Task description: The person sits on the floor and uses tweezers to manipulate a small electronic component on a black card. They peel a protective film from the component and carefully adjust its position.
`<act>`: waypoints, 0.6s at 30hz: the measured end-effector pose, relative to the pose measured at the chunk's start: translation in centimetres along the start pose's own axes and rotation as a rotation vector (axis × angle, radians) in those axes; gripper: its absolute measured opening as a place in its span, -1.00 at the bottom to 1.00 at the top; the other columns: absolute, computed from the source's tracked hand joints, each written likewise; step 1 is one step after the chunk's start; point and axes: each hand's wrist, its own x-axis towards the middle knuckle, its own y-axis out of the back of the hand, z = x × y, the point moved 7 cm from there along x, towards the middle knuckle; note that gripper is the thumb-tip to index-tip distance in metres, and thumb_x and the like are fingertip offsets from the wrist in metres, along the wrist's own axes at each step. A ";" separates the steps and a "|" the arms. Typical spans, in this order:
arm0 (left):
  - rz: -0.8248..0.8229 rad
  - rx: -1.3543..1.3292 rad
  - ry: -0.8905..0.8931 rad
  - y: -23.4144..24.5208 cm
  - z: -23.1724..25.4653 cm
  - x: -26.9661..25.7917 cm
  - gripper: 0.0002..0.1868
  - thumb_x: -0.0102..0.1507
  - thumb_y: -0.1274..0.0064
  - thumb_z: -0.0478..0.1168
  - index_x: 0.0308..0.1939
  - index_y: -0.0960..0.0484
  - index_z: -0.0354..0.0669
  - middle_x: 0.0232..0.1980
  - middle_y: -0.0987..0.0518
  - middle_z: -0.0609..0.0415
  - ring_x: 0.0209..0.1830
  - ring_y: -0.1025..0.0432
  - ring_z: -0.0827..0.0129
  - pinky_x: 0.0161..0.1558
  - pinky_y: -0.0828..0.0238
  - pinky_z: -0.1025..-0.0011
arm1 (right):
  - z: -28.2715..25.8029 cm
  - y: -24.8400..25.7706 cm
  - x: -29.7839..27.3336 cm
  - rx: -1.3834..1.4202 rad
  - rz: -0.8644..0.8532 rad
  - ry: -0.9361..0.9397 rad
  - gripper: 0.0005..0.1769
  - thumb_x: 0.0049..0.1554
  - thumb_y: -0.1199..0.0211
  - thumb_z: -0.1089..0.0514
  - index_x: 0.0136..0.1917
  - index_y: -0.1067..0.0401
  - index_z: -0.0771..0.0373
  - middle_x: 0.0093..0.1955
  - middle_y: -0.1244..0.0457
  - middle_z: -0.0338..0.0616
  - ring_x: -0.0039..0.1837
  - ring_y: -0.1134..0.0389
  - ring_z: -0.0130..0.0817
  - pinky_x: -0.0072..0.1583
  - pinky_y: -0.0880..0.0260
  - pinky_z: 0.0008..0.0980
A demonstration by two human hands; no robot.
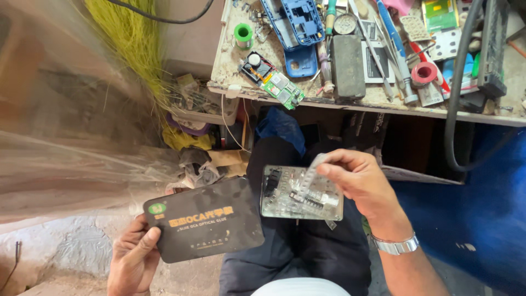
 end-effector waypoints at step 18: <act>-0.056 0.651 0.029 -14.6 -9.5 4.8 -0.49 0.24 -0.19 -0.12 0.20 -0.62 -0.37 -0.05 -0.70 0.00 -0.17 -0.52 0.45 -0.07 -0.48 0.48 | 4.4 5.6 -2.5 0.671 0.094 0.060 -0.91 0.25 -0.22 0.19 0.00 -0.43 0.25 0.00 -0.43 0.04 0.01 -0.48 -0.22 -0.05 -0.43 -0.37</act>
